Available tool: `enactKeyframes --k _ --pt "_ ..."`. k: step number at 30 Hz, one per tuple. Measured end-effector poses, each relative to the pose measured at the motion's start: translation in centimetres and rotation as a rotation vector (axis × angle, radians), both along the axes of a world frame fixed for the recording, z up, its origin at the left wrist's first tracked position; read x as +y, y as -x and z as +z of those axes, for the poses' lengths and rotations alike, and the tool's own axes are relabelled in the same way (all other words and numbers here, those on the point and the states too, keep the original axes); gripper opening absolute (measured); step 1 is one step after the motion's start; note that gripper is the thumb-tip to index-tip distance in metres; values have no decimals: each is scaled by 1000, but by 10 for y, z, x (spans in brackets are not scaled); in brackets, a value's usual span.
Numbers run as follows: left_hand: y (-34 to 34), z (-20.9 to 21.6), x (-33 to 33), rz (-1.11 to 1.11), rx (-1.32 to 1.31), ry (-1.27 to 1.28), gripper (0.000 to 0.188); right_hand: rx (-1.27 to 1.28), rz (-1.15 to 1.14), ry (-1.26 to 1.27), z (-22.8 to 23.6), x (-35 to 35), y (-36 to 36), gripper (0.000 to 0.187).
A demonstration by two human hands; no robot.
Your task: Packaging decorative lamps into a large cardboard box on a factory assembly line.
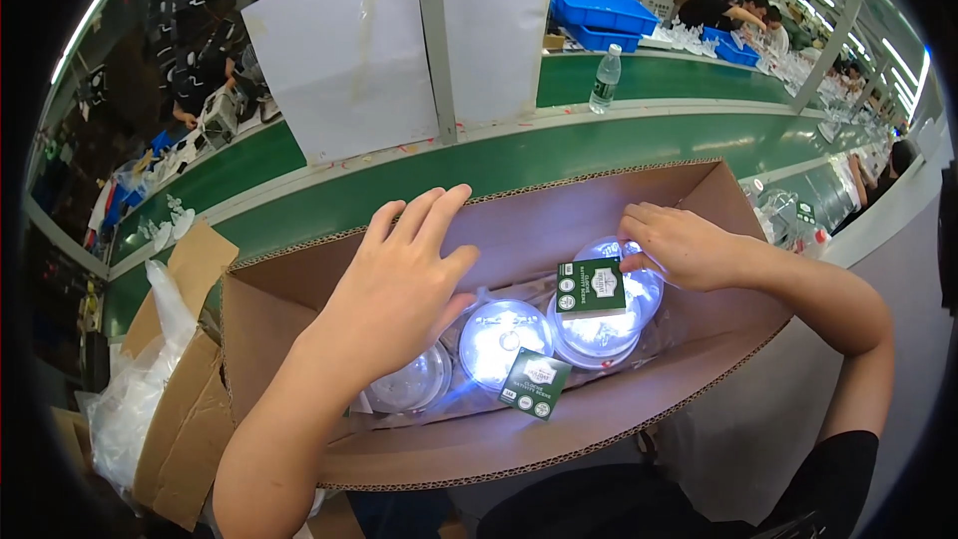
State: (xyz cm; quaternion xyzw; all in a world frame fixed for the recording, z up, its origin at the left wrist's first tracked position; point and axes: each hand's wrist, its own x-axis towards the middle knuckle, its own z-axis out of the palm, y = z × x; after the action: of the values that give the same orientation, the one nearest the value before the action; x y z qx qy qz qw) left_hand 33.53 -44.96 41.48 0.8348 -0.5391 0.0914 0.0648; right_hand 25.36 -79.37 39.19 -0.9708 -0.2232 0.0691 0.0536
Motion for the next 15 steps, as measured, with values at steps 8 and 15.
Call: enactKeyframes --k 8,15 --pt "-4 2 -5 11 35 1 40 57 -58 -6 -17 -4 -5 33" --pt "-3 3 -4 24 28 -9 41 183 -2 87 -3 5 -2 30"
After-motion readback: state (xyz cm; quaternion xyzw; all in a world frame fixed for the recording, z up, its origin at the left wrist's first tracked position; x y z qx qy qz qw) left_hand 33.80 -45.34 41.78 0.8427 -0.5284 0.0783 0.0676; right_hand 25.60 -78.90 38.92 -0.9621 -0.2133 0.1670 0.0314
